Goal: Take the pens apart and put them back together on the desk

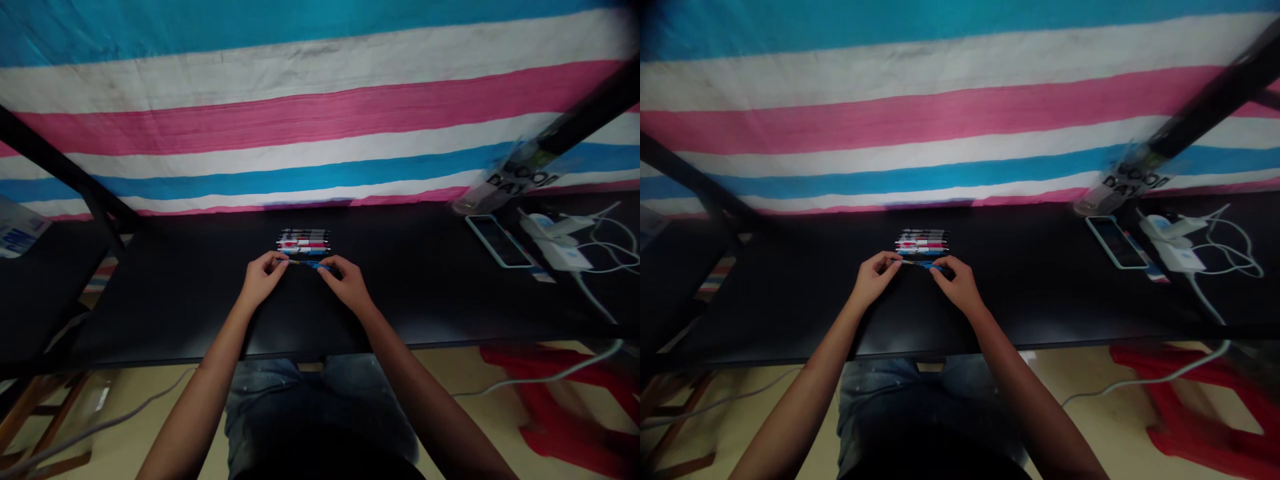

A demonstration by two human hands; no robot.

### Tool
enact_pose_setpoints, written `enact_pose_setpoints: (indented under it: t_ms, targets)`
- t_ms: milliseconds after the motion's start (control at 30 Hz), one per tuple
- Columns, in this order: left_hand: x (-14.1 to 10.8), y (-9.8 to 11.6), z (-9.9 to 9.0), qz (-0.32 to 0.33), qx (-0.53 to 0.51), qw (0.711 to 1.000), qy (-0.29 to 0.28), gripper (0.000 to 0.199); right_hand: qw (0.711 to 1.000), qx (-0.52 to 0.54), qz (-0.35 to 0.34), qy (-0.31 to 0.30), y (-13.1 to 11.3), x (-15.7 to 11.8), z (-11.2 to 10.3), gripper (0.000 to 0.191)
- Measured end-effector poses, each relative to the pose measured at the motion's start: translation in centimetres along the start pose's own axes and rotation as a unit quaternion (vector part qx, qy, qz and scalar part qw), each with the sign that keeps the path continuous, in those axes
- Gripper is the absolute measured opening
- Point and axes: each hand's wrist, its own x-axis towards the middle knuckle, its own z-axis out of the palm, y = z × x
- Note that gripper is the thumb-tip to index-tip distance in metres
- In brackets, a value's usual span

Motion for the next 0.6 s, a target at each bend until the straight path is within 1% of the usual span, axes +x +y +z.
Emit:
enact_pose_setpoints:
  t_ms: [267,600]
  targets:
    - [0.15,0.10,-0.10,0.004,0.023,0.999,0.030,0.024,1.000,-0.011,0.005,-0.003,-0.28,-0.02,-0.14,0.021]
    - [0.15,-0.05,-0.07,0.012,0.024,0.999,0.025,0.022,0.999,-0.023,0.000,-0.033,-0.39,0.19,-0.30,0.029]
